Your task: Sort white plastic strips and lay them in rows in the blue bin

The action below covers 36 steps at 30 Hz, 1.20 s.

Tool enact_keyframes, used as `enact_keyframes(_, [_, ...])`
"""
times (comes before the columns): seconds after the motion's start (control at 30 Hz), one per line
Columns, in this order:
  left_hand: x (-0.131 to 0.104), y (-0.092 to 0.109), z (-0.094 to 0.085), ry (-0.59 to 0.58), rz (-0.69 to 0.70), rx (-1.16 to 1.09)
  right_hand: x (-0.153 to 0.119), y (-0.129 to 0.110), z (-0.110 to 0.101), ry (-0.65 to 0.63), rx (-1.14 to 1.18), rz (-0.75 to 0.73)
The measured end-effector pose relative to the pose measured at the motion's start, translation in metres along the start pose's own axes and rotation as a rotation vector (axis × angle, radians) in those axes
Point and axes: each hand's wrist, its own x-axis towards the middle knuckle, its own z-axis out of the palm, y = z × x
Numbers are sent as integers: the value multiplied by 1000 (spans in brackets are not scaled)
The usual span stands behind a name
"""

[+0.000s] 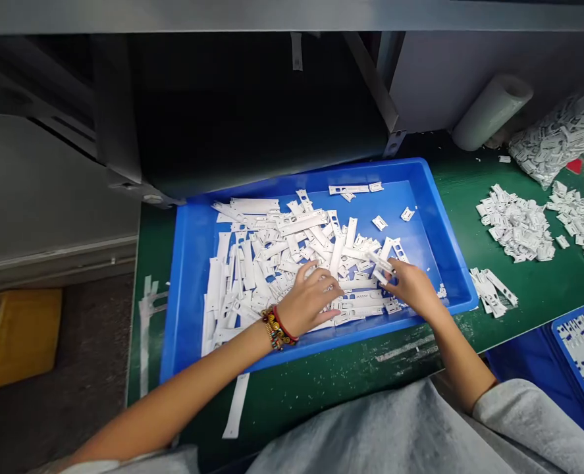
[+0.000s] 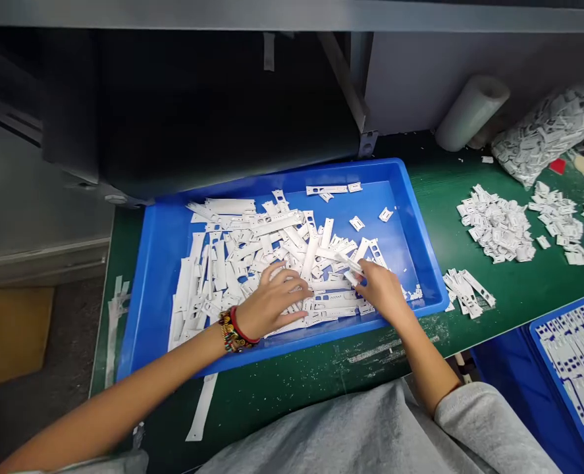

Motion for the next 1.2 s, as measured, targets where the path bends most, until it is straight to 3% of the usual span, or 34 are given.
enact_keyframes(0.17, [19, 12, 27, -83, 113, 43, -3, 23, -9, 106, 127, 19])
enact_keyframes(0.3, [14, 12, 21, 3, 135, 90, -15, 35, -2, 119, 195, -39])
enact_keyframes(0.47, [-3, 4, 14, 67, 92, 121, -23, 24, 7, -51, 37, -40])
enact_keyframes(0.57, [-2, 1, 22, 82, 40, 52, -16, 11, 8, -129, -131, -75])
enact_keyframes(0.67, [4, 2, 31, 53, 66, 8, -9, 7, 7, -156, -152, -105])
enact_keyframes(0.77, [8, 5, 33, 38, 63, 7, -6, 16, 6, -156, -22, -114])
enact_keyframes(0.97, [-2, 6, 18, 108, 29, 68, -11, 37, 3, -239, 546, -86])
enact_keyframes(1.2, [-12, 5, 5, 276, 63, 144, -10, 34, 1, -229, 694, -30])
